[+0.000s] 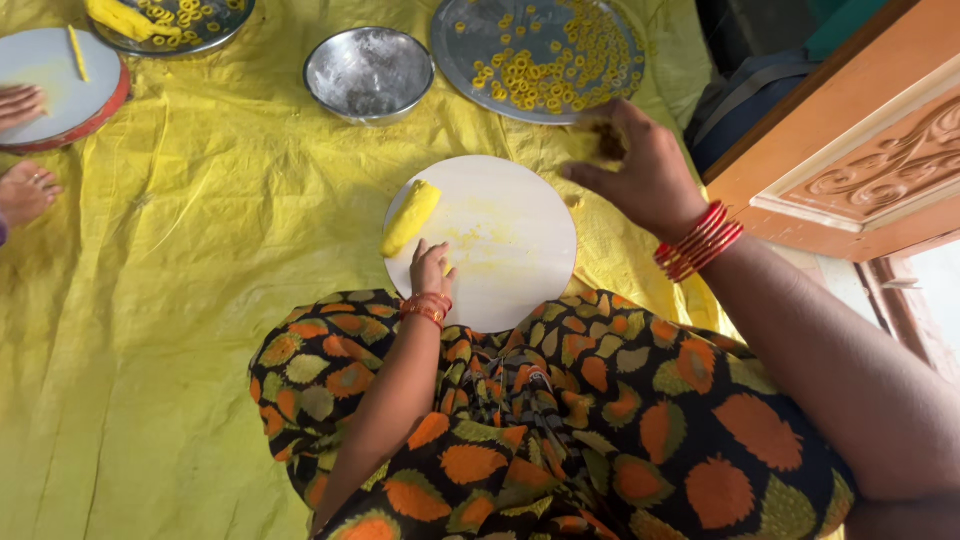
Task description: The person rolls small portions of yellow dough into thin ropes between the palms, then joins the ends to form rings and places them on a metal tray. The process repeats continuously with additional dough taken from a larger mass on a white board.
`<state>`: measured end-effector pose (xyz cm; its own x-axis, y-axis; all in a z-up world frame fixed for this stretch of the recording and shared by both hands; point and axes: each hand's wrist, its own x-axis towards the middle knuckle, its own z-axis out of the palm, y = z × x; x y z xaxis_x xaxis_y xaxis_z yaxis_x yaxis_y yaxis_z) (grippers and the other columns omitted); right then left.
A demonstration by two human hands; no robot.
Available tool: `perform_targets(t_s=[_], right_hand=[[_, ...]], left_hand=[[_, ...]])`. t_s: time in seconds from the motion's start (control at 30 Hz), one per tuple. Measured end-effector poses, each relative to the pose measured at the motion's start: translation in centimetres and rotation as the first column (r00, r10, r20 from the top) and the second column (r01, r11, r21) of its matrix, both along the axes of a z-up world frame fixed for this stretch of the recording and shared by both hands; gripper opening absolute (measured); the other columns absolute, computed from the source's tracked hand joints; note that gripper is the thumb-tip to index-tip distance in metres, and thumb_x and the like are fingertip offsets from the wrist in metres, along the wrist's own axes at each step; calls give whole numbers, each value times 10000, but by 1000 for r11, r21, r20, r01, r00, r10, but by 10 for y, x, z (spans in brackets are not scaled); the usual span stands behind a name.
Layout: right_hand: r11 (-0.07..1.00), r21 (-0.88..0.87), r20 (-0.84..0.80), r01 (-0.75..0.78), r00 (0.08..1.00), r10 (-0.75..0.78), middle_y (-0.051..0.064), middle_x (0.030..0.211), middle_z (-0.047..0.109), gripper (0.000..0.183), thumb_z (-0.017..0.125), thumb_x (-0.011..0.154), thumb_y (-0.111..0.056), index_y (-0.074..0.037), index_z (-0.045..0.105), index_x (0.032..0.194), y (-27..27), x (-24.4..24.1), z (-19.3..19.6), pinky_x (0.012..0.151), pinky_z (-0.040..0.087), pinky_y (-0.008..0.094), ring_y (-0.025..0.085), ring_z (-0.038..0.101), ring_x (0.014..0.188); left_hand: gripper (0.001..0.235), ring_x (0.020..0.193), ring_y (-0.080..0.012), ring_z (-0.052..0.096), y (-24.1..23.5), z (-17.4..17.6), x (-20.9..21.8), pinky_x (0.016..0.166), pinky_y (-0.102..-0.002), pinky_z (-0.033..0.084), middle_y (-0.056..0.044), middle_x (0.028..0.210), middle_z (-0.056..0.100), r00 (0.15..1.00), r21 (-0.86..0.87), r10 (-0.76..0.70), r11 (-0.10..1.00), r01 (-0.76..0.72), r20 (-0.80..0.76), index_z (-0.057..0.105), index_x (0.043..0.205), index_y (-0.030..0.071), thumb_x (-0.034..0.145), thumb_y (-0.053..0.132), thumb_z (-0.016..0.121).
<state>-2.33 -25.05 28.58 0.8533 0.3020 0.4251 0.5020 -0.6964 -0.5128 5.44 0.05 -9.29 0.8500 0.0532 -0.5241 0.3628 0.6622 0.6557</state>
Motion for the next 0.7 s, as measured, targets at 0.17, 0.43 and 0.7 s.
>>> perform_targets(t_s=[0.17,0.43,0.7], right_hand=[[992,-84,-57,90,994,-95,157,1039,727,481,858,832,-193,18,618,1191,-9,-16,-4,786,597,347,231,731,886],[999,39,85,4,996,-7,121,1074,763,362,812,902,-77,-36,691,1241,12,-2,10,809,602,335,200,752,909],[499,866,-70,-22,984,166,132,1161,739,411,668,931,58,87,591,1334,52,69,-82,931,608,348,212,727,1052]], left_hand=[[758,1327,-323,503,6,2,-21,1061,-478,449,-146,1522,494,985,-237,6,971,35,170,309,1602,99,914,176,618],[659,1302,-290,570,-3,53,-27,1065,-418,466,-183,1498,539,899,-274,-78,938,212,430,355,1569,62,958,220,545],[661,1225,-276,586,3,16,-50,1036,-421,492,-185,1465,564,935,-307,-67,934,182,349,394,1551,70,944,257,577]])
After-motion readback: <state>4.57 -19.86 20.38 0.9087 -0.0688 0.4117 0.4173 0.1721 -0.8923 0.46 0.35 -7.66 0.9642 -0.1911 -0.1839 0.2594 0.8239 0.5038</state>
